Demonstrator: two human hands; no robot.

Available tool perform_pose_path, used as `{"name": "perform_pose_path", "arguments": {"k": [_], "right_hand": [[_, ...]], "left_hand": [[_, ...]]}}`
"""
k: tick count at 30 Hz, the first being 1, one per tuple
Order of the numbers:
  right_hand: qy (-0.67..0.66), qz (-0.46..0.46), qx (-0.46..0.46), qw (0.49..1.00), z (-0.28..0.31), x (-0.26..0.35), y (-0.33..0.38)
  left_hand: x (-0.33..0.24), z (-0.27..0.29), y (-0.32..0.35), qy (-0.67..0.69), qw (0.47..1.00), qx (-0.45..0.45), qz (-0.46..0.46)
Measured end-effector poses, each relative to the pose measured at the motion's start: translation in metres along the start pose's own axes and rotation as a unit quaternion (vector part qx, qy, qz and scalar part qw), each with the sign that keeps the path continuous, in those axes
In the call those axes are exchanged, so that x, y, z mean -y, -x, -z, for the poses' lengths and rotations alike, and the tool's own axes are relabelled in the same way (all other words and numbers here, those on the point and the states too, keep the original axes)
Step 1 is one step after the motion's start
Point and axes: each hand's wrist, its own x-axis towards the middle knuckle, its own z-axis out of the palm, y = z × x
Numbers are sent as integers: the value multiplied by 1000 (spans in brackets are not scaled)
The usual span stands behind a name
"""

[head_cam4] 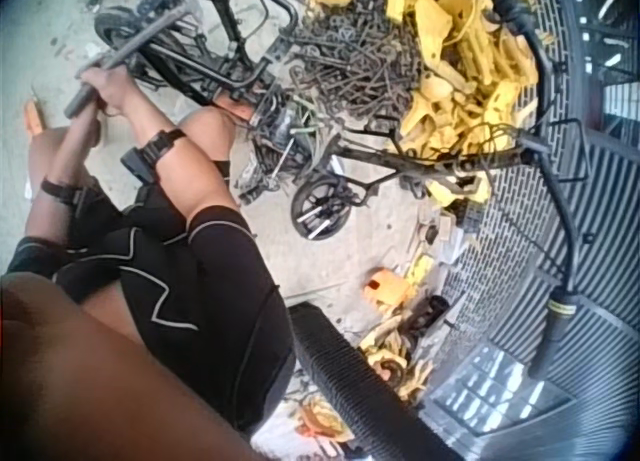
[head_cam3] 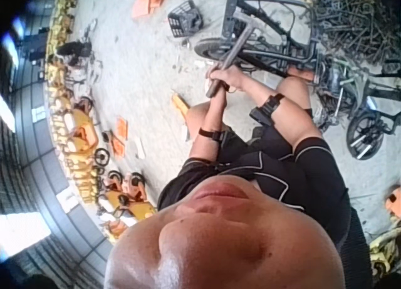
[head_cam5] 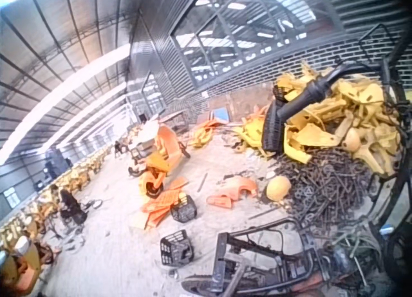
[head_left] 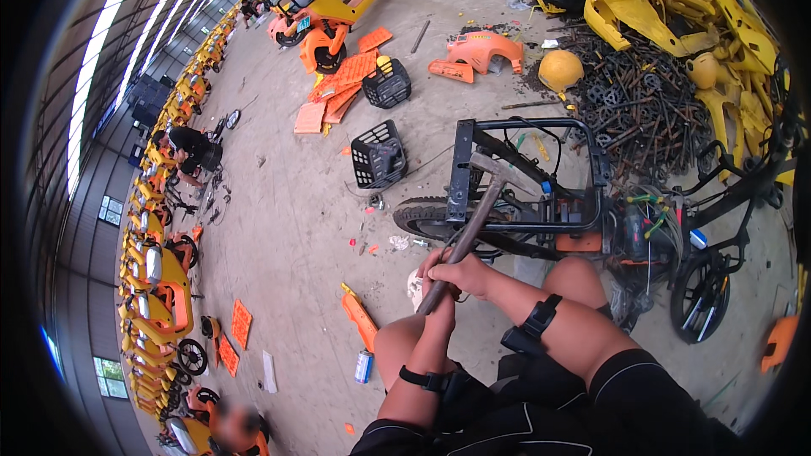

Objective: The person uses pliers and a hammer to remove components and a cable from a small black bicycle frame while sitting on the floor.

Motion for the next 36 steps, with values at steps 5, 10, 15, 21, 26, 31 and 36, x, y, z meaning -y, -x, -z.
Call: {"name": "perform_pose_path", "arguments": {"k": [5, 10, 15, 21, 26, 31, 36], "right_hand": [[5, -23, 0, 1000, 0, -2, -2], [91, -10, -71, 993, 4, -25, -15], [100, 6, -101, 990, 5, -31, -19], [100, 23, -119, 988, 4, -38, -22], [86, 19, -118, 989, 2, -37, -22], [90, 15, -114, 989, 1, -33, -19], [95, 16, -101, 990, 1, -34, -19]], "left_hand": [[20, 15, -11, -39, 999, 3, 10], [37, 18, -15, -72, 996, -29, 40], [41, 22, -20, -102, 993, -28, 49], [40, 24, -18, -87, 994, -26, 59], [48, 27, -16, -96, 992, -39, 65], [48, 28, -15, -97, 993, -36, 65], [49, 28, -15, -103, 992, -47, 47]]}}
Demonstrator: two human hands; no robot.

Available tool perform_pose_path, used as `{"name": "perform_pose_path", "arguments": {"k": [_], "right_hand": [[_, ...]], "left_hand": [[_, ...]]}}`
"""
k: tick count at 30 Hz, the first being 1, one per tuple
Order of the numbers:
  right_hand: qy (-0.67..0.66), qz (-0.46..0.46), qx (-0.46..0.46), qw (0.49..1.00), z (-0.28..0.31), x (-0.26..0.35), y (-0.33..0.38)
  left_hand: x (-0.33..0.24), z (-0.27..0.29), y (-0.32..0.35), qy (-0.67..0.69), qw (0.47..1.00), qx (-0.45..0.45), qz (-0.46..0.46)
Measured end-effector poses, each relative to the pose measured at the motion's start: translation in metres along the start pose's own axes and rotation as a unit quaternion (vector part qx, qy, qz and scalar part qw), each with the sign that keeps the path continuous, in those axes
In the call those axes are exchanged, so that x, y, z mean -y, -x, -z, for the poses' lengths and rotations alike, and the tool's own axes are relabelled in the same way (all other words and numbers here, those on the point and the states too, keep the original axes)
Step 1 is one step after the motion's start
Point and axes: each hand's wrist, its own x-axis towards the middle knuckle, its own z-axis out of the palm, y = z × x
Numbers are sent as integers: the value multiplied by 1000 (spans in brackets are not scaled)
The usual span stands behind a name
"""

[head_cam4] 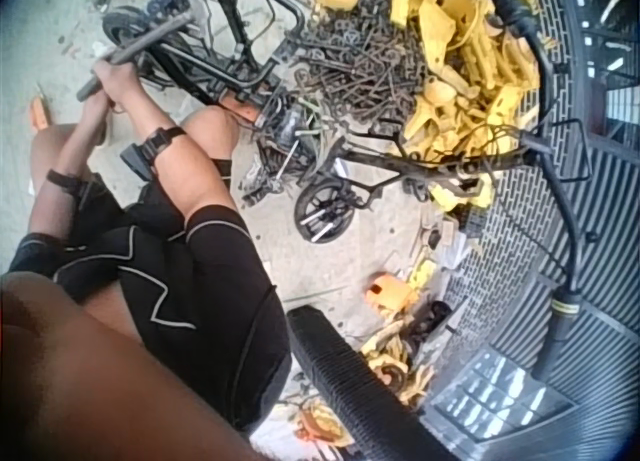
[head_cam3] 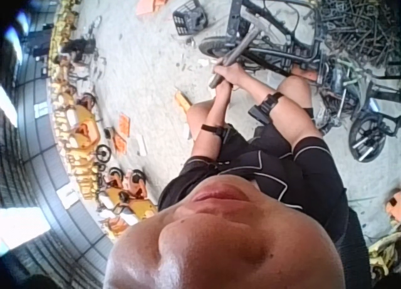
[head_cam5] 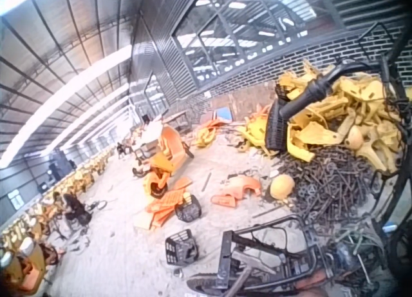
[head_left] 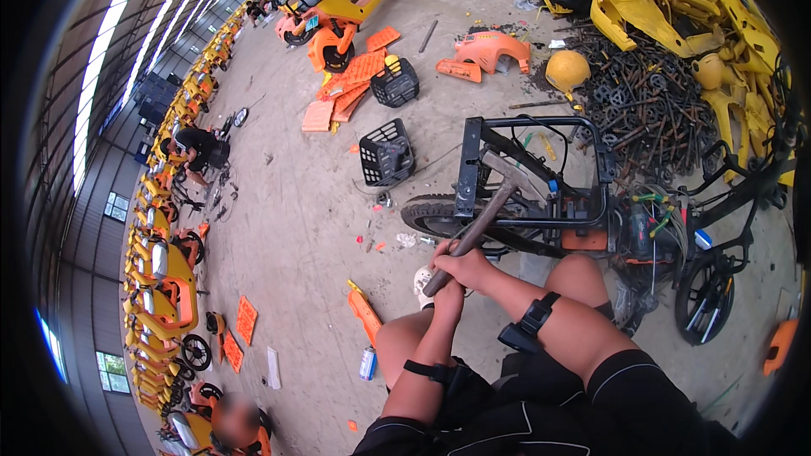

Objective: The person uses pliers and a hammer to remove components and a cable from a small black bicycle frame while sitting on the floor.

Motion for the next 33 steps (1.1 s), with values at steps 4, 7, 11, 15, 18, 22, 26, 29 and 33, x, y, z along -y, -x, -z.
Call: {"name": "perform_pose_path", "arguments": {"k": [4, 7, 11, 15, 18, 22, 26, 29, 33], "right_hand": [[3, -1, 0, 1000, 0, 1, 0], [-1, 0, -1, 1000, 1, 0, -1], [-10, 3, 1, 1000, 0, -1, -1], [-19, -3, -1, 1000, -2, -2, -1], [0, -4, 10, 1000, 2, -1, -1], [1, -3, 0, 1000, 1, 0, 0], [-2, 2, 4, 1000, -1, -3, -1], [0, 6, 5, 1000, 1, -3, -1], [3, 5, 23, 1000, 1, -1, 0]], "left_hand": [[1, 0, -3, -11, 1000, -3, -10], [4, 1, -4, -15, 1000, 0, -16], [14, -1, -6, 5, 998, -11, -63], [25, 2, -13, 2, 995, -11, -104], [21, 0, -11, -16, 997, -12, -74], [8, 2, -4, -84, 996, 27, -20], [1, 4, -2, -131, 990, 26, -53], [-12, -4, 5, -99, 991, 26, -88], [-10, -5, 7, -67, 990, 22, -123]]}}
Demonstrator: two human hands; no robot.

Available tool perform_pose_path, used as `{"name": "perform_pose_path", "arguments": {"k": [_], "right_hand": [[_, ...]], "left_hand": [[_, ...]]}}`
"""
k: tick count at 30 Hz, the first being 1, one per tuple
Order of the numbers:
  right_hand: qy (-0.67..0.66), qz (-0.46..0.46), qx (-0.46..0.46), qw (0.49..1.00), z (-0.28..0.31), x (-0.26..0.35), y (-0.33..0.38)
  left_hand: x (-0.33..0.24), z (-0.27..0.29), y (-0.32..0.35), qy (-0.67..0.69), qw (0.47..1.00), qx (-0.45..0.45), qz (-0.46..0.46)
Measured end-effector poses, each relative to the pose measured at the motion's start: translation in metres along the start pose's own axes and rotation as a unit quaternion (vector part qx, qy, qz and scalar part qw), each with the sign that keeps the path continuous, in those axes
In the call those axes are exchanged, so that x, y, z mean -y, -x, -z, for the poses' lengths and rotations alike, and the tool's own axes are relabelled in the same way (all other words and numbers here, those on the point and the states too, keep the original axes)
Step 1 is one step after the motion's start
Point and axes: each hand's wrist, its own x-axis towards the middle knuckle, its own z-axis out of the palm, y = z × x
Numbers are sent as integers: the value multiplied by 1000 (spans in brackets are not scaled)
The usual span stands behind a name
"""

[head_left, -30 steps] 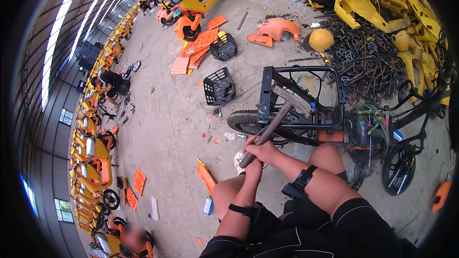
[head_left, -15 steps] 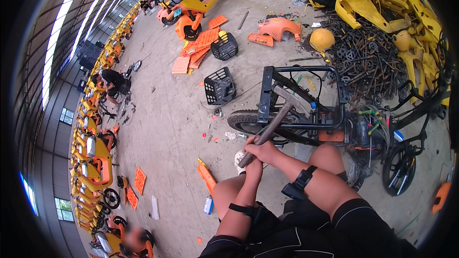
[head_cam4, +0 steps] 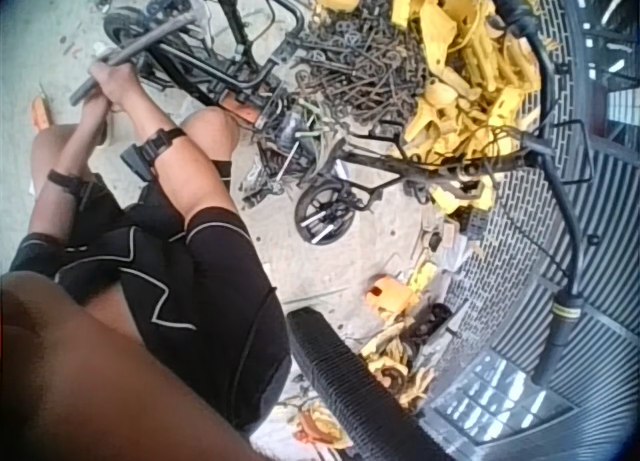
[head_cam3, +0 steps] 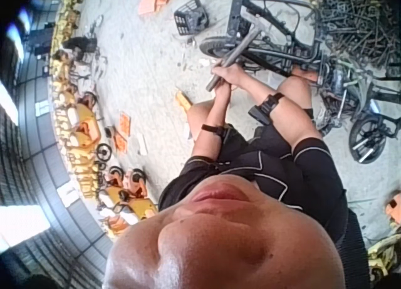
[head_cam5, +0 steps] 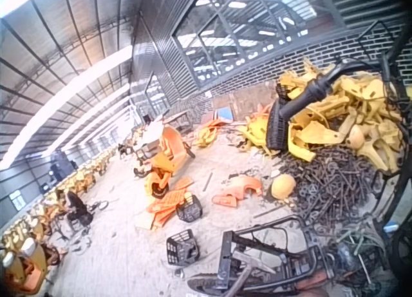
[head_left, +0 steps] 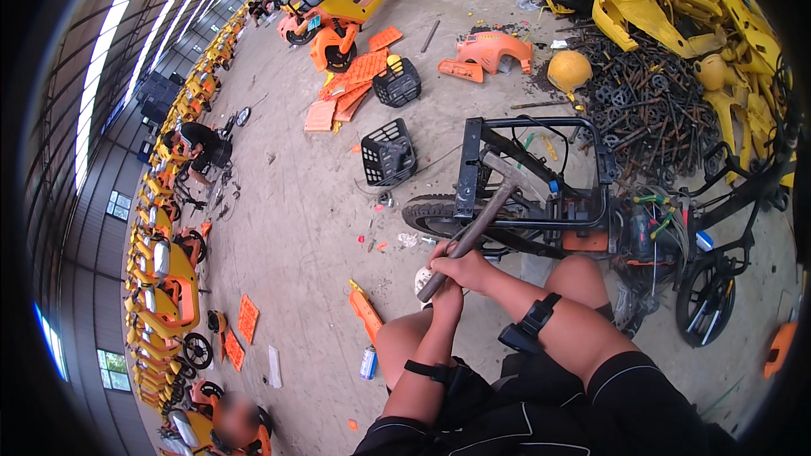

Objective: The person uses pliers and a hammer to remove components and a cable from a small black bicycle frame while sitting on the floor.

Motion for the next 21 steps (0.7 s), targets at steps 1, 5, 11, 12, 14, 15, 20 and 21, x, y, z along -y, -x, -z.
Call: {"name": "perform_pose_path", "arguments": {"k": [1, 5, 11, 12, 14, 15, 20, 21], "right_hand": [[0, 3, 3, 1000, 0, 0, 0], [6, 3, 8, 1000, 0, 2, 1], [8, -5, 20, 1000, 1, 8, 5], [6, -8, 23, 1000, 0, 10, 6], [15, -6, 30, 999, 0, 11, 6], [19, -5, 33, 999, 0, 12, 6], [23, 2, 30, 999, 3, 11, 5], [27, 4, 30, 999, 4, 10, 5]], "left_hand": [[6, 1, -1, 2, 1000, 3, -10], [24, 7, -6, -9, 999, 15, 31], [16, 5, -3, 4, 997, 9, 76], [15, 6, -3, 24, 997, 9, 72], [17, 7, -4, 52, 997, 10, 61], [19, 7, -6, 61, 997, 10, 54], [9, 4, -5, 58, 995, 12, 85], [9, 2, -6, 74, 995, 14, 64]]}}
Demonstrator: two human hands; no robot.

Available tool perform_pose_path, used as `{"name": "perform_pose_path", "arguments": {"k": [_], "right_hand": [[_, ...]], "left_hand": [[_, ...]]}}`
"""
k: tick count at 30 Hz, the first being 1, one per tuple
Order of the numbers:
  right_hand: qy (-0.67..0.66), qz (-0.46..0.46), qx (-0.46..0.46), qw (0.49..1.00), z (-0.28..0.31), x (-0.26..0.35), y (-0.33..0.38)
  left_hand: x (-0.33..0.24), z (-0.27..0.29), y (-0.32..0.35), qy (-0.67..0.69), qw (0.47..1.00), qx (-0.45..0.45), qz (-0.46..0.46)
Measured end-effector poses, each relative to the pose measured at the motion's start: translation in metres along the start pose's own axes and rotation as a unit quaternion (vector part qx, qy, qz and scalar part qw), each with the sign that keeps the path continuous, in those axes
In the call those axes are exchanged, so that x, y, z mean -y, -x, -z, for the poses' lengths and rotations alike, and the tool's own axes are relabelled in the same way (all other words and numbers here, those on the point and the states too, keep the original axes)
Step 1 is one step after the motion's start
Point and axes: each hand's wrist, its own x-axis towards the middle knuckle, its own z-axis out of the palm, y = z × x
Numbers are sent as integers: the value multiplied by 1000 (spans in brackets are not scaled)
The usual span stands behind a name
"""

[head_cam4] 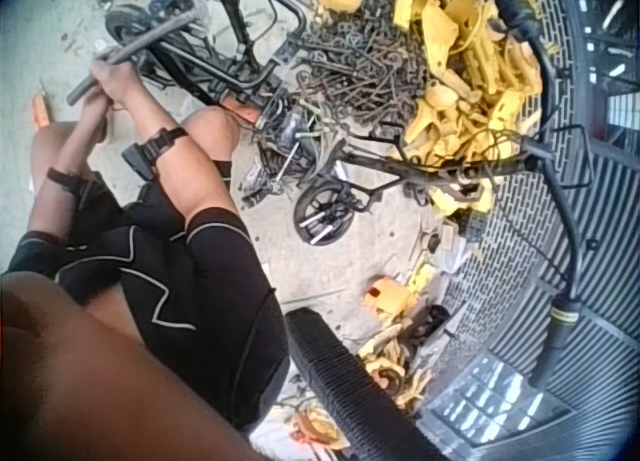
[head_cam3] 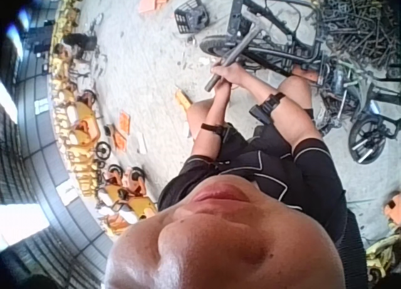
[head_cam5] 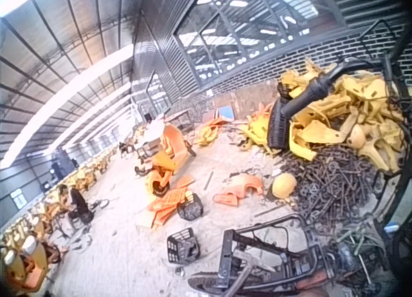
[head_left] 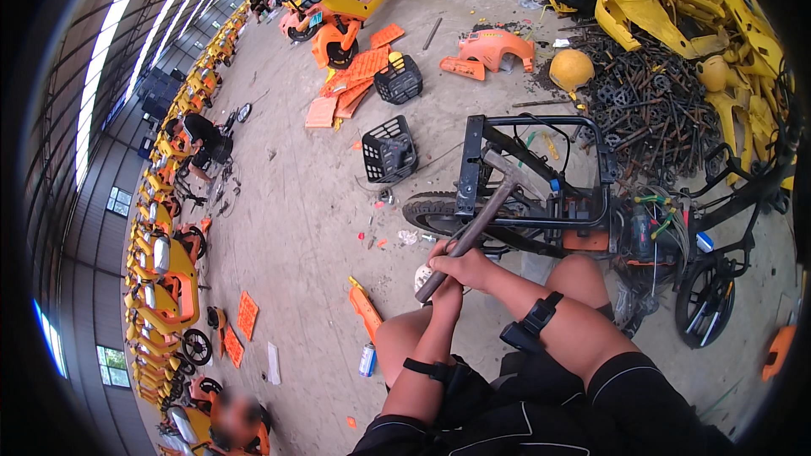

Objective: The person uses pliers and a hammer to remove components and a cable from a small black bicycle frame while sitting on the floor.

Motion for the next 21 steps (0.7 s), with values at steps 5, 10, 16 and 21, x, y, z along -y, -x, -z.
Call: {"name": "perform_pose_path", "arguments": {"k": [5, 10, 16, 21], "right_hand": [[-7, -9, 6, 1000, -4, -1, 0], [-7, -2, -2, 1000, -1, -3, -1], [-19, -9, 1, 1000, -3, -5, -1], [-14, -4, 4, 1000, -1, -2, 0]], "left_hand": [[24, 8, -7, -28, 996, -29, -74], [7, 2, -3, -9, 1000, -6, 6], [15, 8, -6, -7, 1000, -7, -10], [10, 5, -4, -8, 1000, -5, -3]]}}
